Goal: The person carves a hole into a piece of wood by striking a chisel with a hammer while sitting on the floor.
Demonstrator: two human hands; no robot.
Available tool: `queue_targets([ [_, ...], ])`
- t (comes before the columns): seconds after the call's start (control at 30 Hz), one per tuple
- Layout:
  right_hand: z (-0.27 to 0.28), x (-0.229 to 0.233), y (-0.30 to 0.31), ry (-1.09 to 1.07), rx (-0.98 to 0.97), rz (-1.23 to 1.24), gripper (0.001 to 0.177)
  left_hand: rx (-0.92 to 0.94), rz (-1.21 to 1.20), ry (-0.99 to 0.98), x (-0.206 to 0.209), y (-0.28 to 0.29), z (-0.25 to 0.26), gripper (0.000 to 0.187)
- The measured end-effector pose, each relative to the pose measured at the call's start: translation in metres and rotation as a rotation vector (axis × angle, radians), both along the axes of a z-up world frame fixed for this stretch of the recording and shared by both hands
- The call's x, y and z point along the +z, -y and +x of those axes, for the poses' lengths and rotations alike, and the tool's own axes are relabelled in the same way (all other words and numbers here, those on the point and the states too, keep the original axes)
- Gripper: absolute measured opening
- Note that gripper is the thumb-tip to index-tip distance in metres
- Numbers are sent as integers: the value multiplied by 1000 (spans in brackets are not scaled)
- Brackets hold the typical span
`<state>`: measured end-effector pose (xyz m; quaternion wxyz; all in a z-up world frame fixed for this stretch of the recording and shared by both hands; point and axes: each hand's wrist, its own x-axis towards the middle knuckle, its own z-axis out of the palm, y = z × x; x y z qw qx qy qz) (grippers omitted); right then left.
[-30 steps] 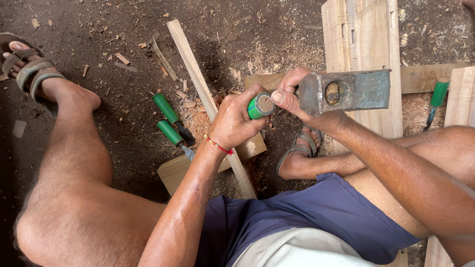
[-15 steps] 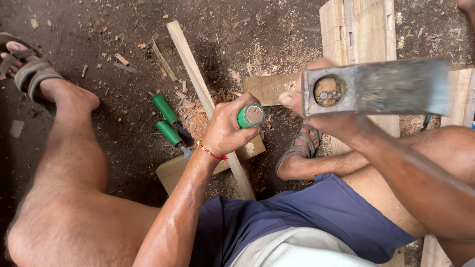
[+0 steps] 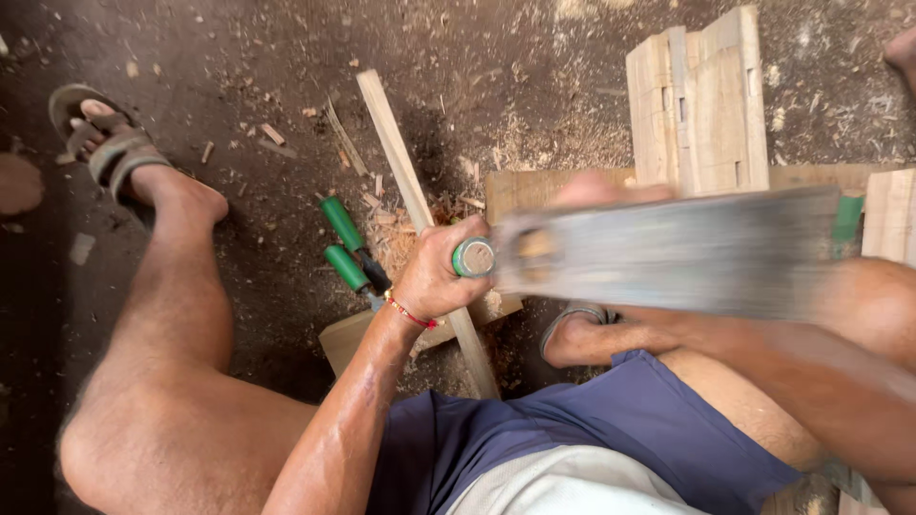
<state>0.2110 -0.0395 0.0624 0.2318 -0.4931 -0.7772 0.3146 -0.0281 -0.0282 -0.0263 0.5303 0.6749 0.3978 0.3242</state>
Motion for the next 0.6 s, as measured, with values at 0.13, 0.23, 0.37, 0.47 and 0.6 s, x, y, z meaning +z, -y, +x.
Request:
queue_targets([
  [0.13,-12,-9,0,150,72,174,24,31,200,181,11,-6,2,43],
  [0.23,-5,-12,-9,77,15,97,21,12,-20,97,-4,3,-2,29],
  [0.37,-15,-12,-12,24,36,8,18,-9,-31,160,-28,3,-9,23],
  [0.47,-35,-15,-9,114,89,72,15,9,-23,91,-33,4,-6,24],
  [0.6,-36,-23,-17,170,78,105,13,48,-133,213,-31,-1,-5,52],
])
